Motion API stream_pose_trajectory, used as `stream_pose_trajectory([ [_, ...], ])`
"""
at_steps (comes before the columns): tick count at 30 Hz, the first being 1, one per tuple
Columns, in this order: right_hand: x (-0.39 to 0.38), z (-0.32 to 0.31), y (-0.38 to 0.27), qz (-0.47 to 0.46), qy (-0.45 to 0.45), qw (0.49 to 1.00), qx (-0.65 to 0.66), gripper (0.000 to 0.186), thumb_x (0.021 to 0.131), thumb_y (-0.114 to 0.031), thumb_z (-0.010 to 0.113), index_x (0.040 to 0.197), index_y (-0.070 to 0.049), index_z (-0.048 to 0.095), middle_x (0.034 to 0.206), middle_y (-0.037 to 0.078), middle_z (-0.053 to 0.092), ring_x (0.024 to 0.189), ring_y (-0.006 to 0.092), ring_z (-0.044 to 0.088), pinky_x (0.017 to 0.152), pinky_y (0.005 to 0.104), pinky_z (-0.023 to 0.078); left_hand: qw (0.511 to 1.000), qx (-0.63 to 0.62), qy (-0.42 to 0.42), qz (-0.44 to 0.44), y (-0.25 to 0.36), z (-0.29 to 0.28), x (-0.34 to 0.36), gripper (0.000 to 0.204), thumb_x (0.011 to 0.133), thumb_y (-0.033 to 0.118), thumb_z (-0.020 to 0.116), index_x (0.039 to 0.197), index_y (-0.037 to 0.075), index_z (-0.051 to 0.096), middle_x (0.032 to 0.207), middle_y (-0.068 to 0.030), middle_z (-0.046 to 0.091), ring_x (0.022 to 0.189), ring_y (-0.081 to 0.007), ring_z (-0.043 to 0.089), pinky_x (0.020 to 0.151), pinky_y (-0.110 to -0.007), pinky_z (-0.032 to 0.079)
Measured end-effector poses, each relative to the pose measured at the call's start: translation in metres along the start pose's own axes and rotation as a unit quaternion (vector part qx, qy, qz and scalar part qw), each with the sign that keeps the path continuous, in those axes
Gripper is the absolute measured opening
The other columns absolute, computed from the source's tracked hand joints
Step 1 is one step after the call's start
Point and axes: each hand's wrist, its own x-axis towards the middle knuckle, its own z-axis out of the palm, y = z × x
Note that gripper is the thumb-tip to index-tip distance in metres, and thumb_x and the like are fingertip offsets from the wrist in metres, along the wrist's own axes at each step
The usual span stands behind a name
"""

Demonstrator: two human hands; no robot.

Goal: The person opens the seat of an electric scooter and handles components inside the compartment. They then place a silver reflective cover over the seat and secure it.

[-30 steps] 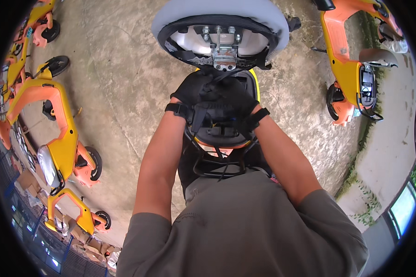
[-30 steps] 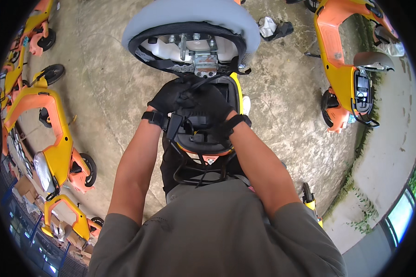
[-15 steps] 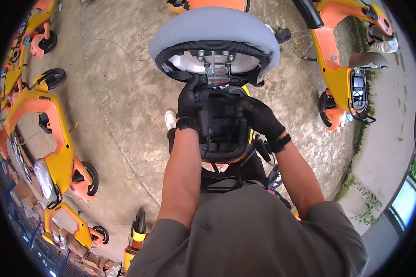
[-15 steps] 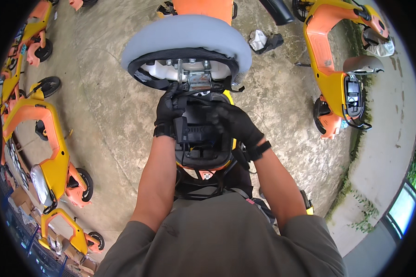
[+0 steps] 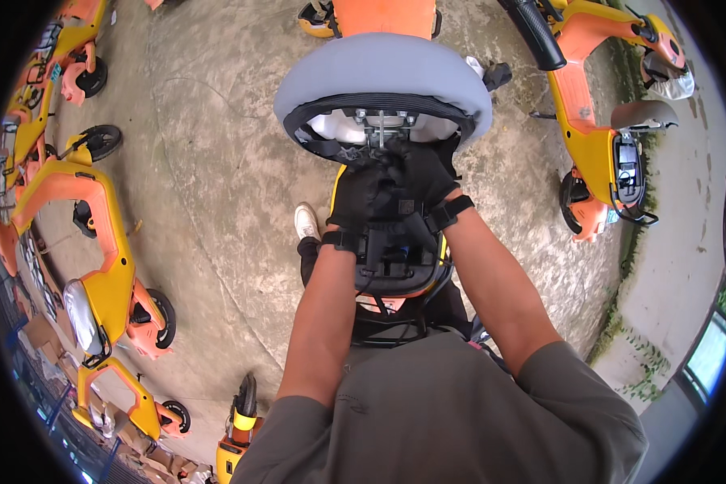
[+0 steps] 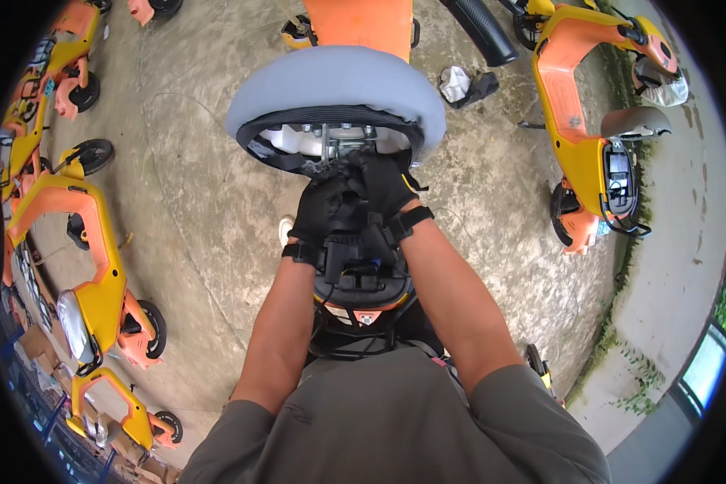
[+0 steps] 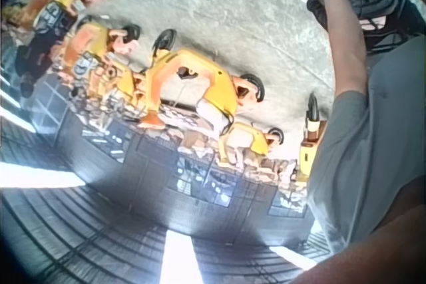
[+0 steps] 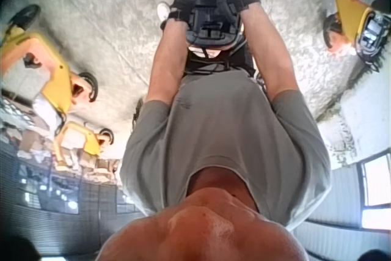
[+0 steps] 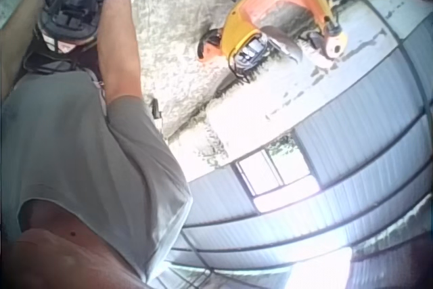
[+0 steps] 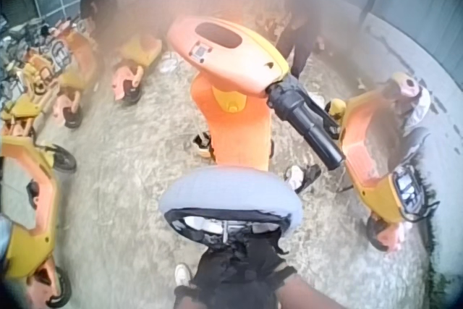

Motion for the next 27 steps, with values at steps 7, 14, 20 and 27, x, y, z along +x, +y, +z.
stream_pose_trajectory([
  [7,-0.014,-0.020,0.002,-0.273,-0.064,0.940,-0.193,0.033,0.079,-0.005,0.061,0.112,0.000,0.057,0.101,0.014,0.065,0.096,0.0251,0.064,0.081,0.0337,0.050,0.990,-0.074,0.031,-0.116,0.014,0.015,0.004,0.031,0.071,0.013,0.072,0.099,0.002,0.066,0.072,-0.0040,0.057,0.056,-0.0090,0.044,0.054,-0.025,0.039],
  [14,-0.043,-0.035,0.056,-0.209,-0.141,0.936,-0.247,0.034,0.078,-0.007,0.062,0.112,-0.004,0.062,0.103,0.011,0.066,0.092,0.0206,0.064,0.080,0.0313,0.050,0.910,-0.154,-0.040,-0.383,-0.034,0.028,0.004,0.015,0.083,0.010,0.052,0.085,0.004,0.066,0.062,-0.0043,0.052,0.054,-0.0114,0.052,0.044,-0.027,0.040],
  [20,-0.033,0.000,0.043,-0.164,0.114,0.970,-0.141,0.032,0.087,-0.008,0.058,0.118,-0.005,0.062,0.084,0.005,0.068,0.071,0.0143,0.063,0.064,0.0284,0.048,0.962,0.136,-0.214,-0.098,-0.030,0.003,0.009,0.052,0.045,0.006,0.074,0.095,0.006,0.063,0.081,-0.0106,0.062,0.073,-0.0315,0.061,0.065,-0.038,0.049],
  [27,-0.045,0.011,0.055,-0.022,-0.122,0.987,0.100,0.040,0.091,-0.006,0.057,0.131,-0.005,0.049,0.108,0.002,0.060,0.096,0.0092,0.056,0.076,0.0240,0.048,0.963,0.071,-0.255,-0.051,-0.064,0.016,-0.006,0.031,0.070,0.018,0.065,0.096,0.002,0.063,0.094,-0.0170,0.064,0.090,-0.0310,0.062,0.075,-0.037,0.049],
])
